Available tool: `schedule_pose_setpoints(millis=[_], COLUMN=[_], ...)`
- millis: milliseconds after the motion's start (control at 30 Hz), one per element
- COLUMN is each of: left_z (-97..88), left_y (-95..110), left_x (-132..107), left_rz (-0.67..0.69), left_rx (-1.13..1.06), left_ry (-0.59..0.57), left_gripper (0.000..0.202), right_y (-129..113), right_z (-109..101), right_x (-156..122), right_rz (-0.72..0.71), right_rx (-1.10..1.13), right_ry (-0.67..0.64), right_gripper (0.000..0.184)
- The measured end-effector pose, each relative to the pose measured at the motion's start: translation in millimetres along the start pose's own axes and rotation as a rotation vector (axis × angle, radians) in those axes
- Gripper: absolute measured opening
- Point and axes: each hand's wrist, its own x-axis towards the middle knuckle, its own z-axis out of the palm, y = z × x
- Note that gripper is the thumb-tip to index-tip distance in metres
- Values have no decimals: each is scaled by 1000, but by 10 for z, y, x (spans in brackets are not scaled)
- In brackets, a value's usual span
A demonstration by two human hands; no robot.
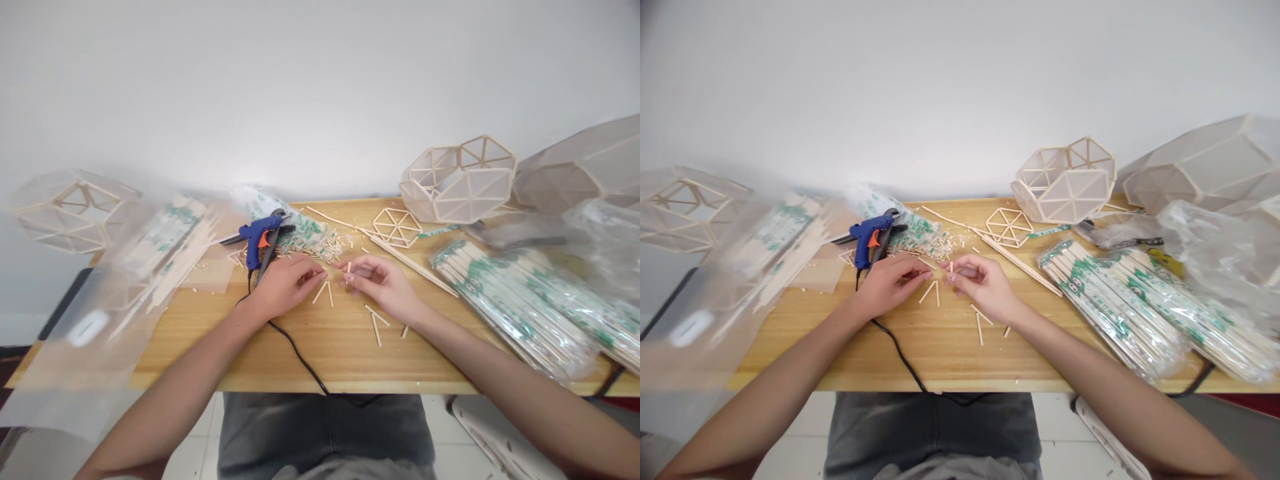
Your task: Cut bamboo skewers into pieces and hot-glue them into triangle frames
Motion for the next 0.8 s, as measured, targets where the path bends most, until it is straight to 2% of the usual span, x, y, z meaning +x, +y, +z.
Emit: schedule_pose_setpoints(millis=[800], left_z=[-45], left_y=[0], left_x=[-4], left_rz=[61], left_rx=[65], left_ry=[36], left_gripper=[15], right_y=[-7], right_z=[-10], right_x=[-4], right_rz=[-2], right_rx=[-17], right_ry=[7], right_gripper=[38])
